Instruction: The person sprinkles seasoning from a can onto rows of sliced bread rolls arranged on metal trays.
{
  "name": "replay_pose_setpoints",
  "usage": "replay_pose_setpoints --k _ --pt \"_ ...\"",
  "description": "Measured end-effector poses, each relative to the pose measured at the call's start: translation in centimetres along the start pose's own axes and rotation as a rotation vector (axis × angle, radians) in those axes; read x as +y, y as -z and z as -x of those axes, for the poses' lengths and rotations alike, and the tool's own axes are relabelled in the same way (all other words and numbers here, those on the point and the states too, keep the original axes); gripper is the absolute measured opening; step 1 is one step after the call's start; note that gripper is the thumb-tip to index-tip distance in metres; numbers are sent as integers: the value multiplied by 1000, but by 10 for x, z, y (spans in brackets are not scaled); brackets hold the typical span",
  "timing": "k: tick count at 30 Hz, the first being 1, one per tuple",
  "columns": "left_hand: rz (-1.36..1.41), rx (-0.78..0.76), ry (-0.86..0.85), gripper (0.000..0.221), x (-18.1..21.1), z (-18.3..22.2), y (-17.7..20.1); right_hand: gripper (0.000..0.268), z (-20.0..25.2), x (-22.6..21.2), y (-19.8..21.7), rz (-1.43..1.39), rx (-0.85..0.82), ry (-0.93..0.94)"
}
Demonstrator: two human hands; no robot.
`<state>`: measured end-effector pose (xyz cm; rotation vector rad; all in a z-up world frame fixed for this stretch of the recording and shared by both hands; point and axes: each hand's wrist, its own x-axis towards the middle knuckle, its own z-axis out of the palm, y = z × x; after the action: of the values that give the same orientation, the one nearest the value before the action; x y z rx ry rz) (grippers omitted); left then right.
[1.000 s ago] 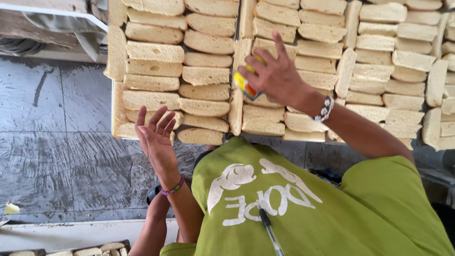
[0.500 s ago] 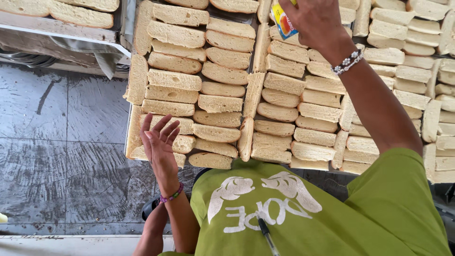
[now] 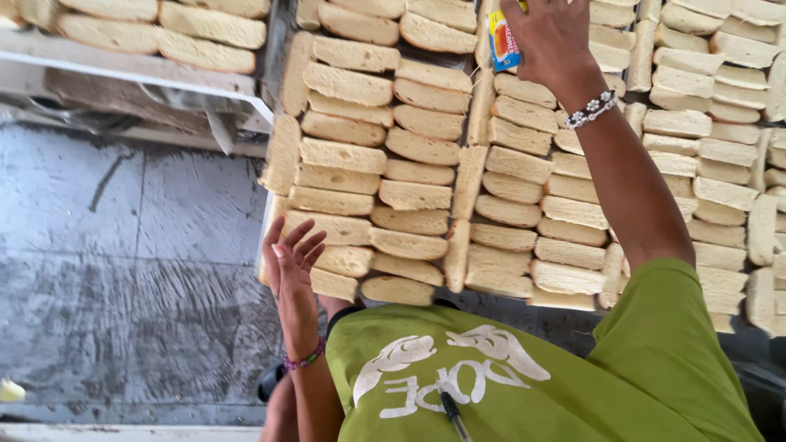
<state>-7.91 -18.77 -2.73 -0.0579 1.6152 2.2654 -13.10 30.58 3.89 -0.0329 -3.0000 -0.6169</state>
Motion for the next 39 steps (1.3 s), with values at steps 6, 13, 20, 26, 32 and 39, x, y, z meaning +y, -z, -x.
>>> replay_pose_setpoints --k 6,13,20,26,32,39 --pt "-32 -128 34 69 30 -66 53 85 -57 -49 9 -59 -162 -132" --pt "-53 -191 32 68 53 -125 109 79 -141 -127 21 -136 -37 -148" --pt "-28 -261 113 67 52 -151 124 82 -142 -159 45 -159 -17 -141" --pt "-75 -325 110 67 47 -167 118 93 -95 -127 32 -17 -140 -238" --pt "-41 -389 127 67 43 -172 112 78 -27 -77 25 -39 -288 -393" --pt "-50 -422 120 66 46 -167 104 86 -37 -100 39 31 -239 -350"
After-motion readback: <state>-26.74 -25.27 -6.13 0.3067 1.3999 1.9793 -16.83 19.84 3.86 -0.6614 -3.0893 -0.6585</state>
